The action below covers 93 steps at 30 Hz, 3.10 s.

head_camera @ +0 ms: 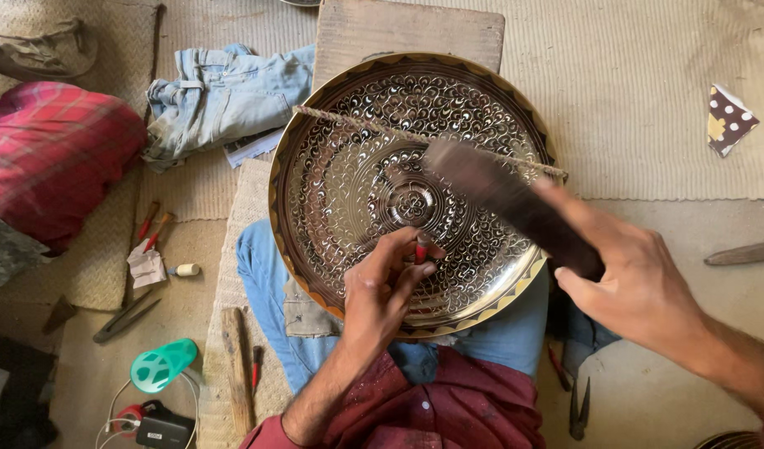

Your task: The person sits on the floor with a large brass tray lashed to a board and hammers a red-handled punch against the tray's surface with a wooden mallet, working the punch across the engraved pattern to emboss the design. At one point the person repositions the rope holding the tray and rotates the tray to reach new areas.

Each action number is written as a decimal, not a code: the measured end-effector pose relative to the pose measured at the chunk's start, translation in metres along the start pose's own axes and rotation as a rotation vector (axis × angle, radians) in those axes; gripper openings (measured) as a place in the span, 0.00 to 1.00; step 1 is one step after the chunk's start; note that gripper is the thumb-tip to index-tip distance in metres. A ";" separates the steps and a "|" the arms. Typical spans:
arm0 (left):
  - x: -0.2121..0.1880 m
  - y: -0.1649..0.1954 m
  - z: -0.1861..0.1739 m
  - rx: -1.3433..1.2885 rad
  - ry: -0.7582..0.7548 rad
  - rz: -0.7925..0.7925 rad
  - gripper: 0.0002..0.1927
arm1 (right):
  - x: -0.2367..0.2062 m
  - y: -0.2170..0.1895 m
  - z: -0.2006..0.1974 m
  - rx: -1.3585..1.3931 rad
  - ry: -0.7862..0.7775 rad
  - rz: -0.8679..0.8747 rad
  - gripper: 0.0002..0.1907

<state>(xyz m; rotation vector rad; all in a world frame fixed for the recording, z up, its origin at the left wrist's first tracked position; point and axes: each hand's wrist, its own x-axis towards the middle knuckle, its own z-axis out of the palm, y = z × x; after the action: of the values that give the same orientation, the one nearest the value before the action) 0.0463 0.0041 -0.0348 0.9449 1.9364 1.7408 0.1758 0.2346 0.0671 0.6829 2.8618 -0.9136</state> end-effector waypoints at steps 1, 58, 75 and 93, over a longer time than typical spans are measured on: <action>0.000 0.002 -0.001 0.119 -0.038 -0.142 0.17 | 0.000 -0.001 0.000 -0.194 -0.021 -0.067 0.52; 0.014 0.000 -0.059 -0.166 -0.584 0.106 0.23 | -0.140 0.038 0.196 0.644 0.648 0.108 0.21; 0.039 0.000 -0.034 -0.371 -1.449 0.028 0.28 | -0.247 0.046 0.231 0.656 0.933 0.161 0.42; 0.037 -0.002 -0.029 -0.299 -1.388 0.039 0.25 | -0.222 0.025 0.187 0.476 0.703 0.313 0.36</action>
<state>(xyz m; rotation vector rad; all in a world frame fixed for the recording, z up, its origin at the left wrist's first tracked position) 0.0001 0.0084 -0.0261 1.4633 0.7213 0.8122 0.3721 0.0603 -0.0582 1.7496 2.9097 -1.5651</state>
